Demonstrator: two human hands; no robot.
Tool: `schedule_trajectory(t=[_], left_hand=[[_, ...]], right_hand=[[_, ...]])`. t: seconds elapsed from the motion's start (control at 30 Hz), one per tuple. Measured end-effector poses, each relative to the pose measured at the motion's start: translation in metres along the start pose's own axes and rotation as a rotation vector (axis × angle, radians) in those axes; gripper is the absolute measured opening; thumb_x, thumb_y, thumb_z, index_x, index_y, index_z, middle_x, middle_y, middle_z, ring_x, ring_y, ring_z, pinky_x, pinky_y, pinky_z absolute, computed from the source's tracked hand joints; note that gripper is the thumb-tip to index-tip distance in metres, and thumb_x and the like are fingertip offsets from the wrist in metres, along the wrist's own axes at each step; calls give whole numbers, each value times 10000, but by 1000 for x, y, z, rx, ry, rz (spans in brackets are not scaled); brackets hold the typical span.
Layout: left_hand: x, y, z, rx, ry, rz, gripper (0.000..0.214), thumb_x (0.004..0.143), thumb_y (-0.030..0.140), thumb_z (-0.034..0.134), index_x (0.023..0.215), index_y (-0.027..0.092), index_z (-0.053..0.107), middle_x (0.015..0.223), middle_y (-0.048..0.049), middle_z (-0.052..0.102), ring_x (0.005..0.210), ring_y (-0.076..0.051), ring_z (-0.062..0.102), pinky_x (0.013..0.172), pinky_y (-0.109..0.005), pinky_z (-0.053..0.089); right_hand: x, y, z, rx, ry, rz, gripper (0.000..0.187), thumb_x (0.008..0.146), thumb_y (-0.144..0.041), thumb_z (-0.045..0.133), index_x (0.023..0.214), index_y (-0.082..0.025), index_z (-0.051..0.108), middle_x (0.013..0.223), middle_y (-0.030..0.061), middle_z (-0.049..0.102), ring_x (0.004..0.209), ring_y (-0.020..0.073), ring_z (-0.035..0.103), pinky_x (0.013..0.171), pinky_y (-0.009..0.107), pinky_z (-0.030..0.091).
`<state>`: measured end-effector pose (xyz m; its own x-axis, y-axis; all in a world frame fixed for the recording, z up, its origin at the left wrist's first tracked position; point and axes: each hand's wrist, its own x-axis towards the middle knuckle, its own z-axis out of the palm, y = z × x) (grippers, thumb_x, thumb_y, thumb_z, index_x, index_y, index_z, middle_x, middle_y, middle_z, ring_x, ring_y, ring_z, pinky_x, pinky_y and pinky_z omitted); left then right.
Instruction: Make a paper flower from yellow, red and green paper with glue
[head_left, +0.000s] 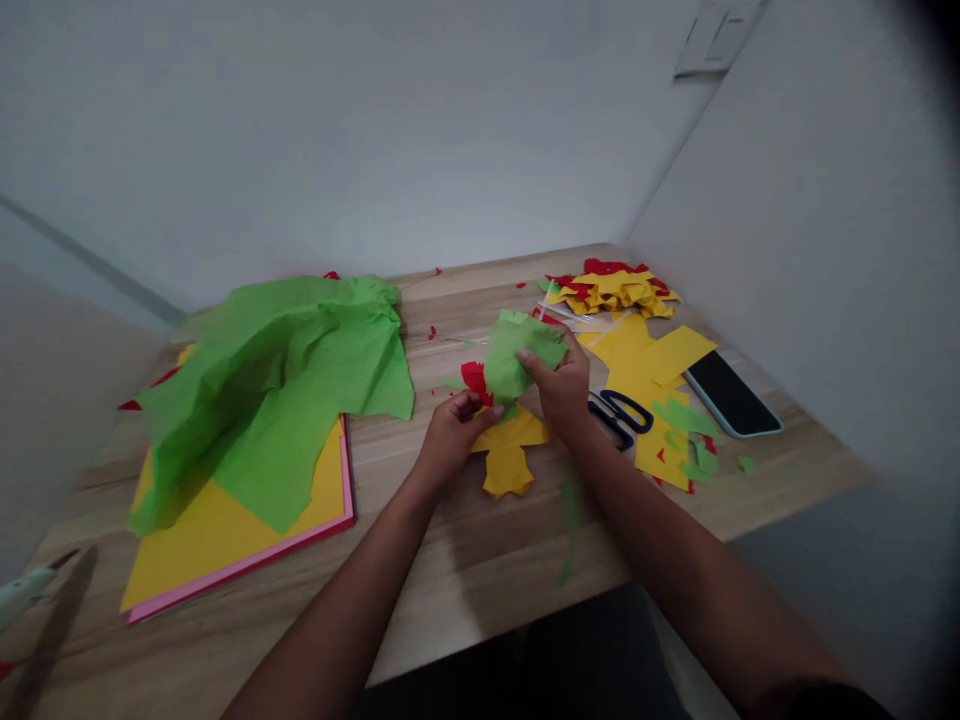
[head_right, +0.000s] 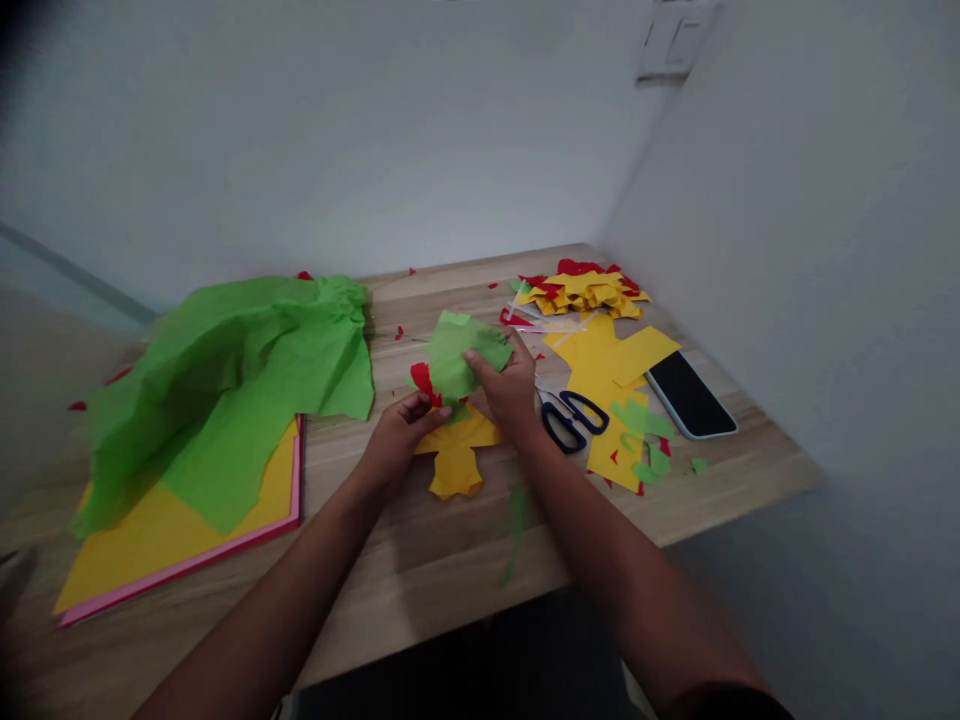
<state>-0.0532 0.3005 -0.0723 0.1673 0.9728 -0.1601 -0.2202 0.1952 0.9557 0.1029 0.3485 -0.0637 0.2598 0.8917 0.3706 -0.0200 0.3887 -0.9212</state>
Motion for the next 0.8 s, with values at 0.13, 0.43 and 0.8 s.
schedule_trajectory(t=[0.13,0.43,0.8], left_hand=[[-1,-2,1,38,36,4,386,622,443,866,795,175,648,780,-15,722,717,-160,668,711,-287,519],[-4,10,1,-70,72,18,433,582,413,893,870,176,675,733,2,732,659,-162,684,725,-298,552],[2,6,-11,46,166,117,320,624,308,829,783,171,588,644,49,628,593,-109,599,602,-214,478]], right_hand=[[2,-4,-1,-54,29,-14,279,776,-377,711,980,-250,569,909,22,662,823,197,635,792,334,541],[-1,-2,2,158,-188,328,238,829,-437,538,953,-257,632,840,69,698,870,274,679,724,418,578],[3,-5,-4,270,-362,552,422,708,-346,707,1092,-230,575,570,-79,594,444,111,505,476,231,426]])
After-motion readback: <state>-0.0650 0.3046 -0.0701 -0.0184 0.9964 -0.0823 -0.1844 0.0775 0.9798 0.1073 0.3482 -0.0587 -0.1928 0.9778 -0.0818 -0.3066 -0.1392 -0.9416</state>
